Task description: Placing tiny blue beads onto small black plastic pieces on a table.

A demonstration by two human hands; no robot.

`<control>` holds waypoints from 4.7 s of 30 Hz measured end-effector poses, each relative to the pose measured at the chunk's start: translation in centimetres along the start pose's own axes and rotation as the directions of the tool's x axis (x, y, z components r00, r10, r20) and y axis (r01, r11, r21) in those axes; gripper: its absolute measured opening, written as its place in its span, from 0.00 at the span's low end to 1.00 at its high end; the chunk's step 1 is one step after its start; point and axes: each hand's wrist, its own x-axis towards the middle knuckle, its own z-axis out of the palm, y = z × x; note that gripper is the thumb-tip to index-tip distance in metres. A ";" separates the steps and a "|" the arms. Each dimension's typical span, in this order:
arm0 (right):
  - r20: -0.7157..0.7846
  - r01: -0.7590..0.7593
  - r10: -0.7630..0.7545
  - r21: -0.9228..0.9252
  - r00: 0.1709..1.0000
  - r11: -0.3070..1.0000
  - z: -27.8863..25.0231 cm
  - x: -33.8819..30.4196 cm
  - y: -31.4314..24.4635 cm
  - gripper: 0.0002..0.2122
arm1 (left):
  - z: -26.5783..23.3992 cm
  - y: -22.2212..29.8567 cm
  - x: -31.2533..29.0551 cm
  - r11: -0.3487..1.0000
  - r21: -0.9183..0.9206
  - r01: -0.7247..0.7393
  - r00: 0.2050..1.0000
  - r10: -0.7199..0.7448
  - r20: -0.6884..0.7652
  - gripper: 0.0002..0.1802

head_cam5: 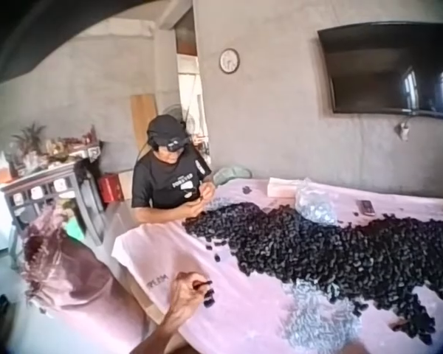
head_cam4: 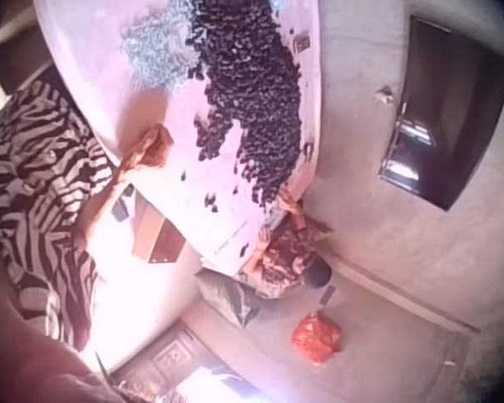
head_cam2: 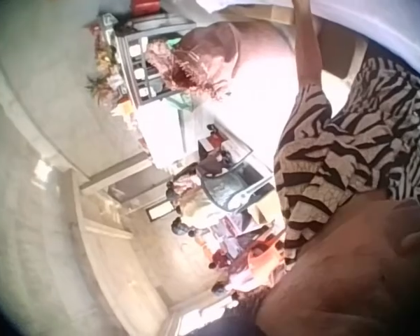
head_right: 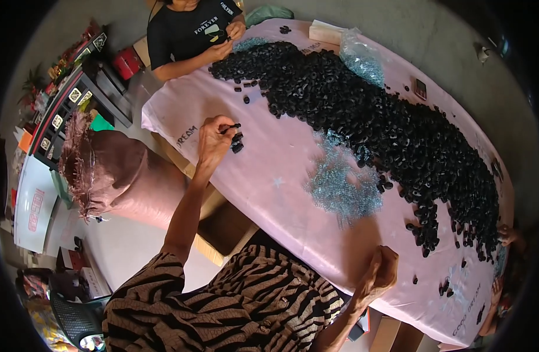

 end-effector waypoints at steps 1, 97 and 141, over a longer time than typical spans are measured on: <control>-0.001 0.000 0.000 0.001 1.000 1.000 0.0 0.0 -0.1 0.07 | 0.0 -0.2 0.1 0.998 0.053 -0.045 0.999 0.044 0.021 0.07; -0.108 0.071 -0.069 0.020 0.992 0.997 0.5 -0.5 -0.5 0.02 | 6.9 17.5 -16.1 0.610 -0.747 0.264 0.741 0.367 0.562 0.14; 0.416 0.447 -0.300 -0.322 0.858 0.834 1.7 3.6 -3.0 0.13 | 4.0 13.6 -13.9 0.328 -0.609 0.722 0.612 0.106 0.783 0.13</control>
